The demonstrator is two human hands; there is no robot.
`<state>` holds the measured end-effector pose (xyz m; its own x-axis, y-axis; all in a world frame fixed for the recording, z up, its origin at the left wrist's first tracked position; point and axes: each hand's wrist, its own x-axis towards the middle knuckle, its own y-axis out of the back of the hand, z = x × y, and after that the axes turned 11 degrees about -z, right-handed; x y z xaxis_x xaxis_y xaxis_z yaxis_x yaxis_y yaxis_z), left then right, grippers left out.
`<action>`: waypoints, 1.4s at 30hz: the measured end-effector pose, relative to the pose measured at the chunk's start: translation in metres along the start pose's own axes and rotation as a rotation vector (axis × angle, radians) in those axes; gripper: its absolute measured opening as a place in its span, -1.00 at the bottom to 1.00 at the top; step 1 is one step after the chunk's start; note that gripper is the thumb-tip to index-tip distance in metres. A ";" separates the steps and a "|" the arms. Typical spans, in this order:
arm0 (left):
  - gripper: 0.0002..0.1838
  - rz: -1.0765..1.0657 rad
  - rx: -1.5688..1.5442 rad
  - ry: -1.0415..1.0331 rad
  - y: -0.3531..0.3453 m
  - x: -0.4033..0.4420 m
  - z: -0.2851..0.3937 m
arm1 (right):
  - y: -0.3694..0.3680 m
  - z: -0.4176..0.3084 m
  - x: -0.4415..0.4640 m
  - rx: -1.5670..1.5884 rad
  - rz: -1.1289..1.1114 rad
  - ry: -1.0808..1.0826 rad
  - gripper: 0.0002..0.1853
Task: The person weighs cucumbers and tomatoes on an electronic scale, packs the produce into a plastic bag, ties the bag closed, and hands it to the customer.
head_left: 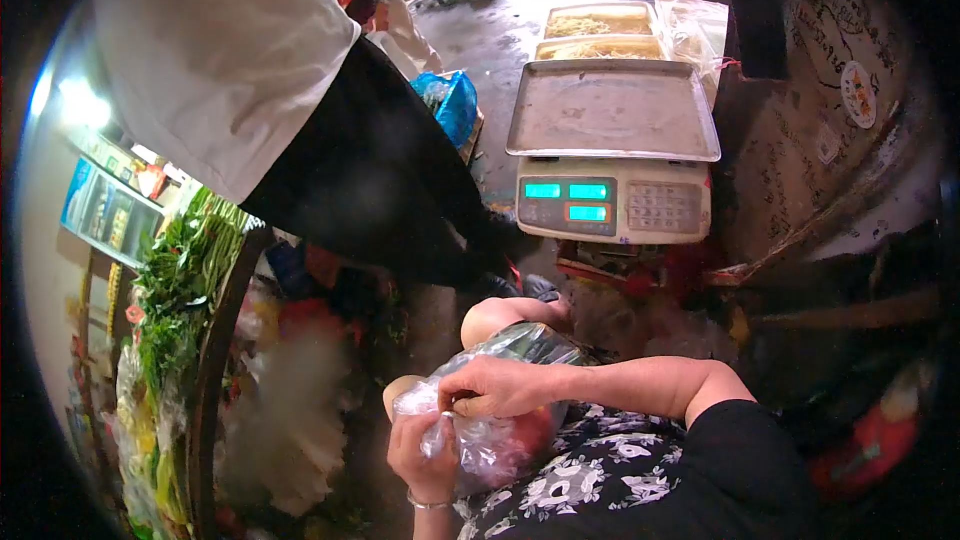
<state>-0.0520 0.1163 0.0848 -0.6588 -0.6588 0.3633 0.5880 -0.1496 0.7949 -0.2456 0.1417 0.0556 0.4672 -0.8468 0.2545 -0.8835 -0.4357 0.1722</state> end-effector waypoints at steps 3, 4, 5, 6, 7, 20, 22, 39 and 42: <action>-0.82 -0.036 0.032 -0.023 0.000 -0.012 -0.002 | -0.003 0.001 -0.001 -0.005 0.015 0.012 -0.82; -0.82 -0.075 0.053 -0.053 0.001 -0.015 -0.002 | -0.004 0.001 -0.002 -0.004 0.013 0.012 -0.82; -0.82 -0.132 0.043 -0.105 0.005 -0.015 0.004 | -0.004 0.001 -0.002 0.001 0.024 0.013 -0.83; -0.82 -0.130 0.044 -0.105 0.005 -0.019 0.003 | -0.005 0.002 -0.002 0.005 0.035 0.015 -0.84; -0.82 -0.206 0.020 -0.130 0.005 -0.026 0.001 | -0.006 0.003 -0.002 0.004 0.033 0.016 -0.84; -0.84 0.071 -0.332 0.197 0.010 -0.065 -0.015 | -0.007 -0.042 -0.009 -0.442 -0.376 -0.184 -0.57; -0.84 0.062 -0.395 0.240 0.013 -0.062 -0.012 | -0.014 -0.035 -0.004 -0.494 -0.386 -0.265 -0.59; -0.44 -0.081 -0.070 0.168 0.035 -0.061 -0.024 | -0.030 -0.012 0.001 -0.315 -0.172 -0.335 -0.60; -0.30 -0.160 0.081 0.185 0.025 -0.055 -0.020 | -0.029 -0.010 0.001 -0.440 -0.219 -0.260 -0.58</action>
<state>0.0085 0.1346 0.0753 -0.6388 -0.7564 0.1405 0.4387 -0.2081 0.8742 -0.2195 0.1566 0.0606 0.5648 -0.8226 -0.0653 -0.6431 -0.4884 0.5898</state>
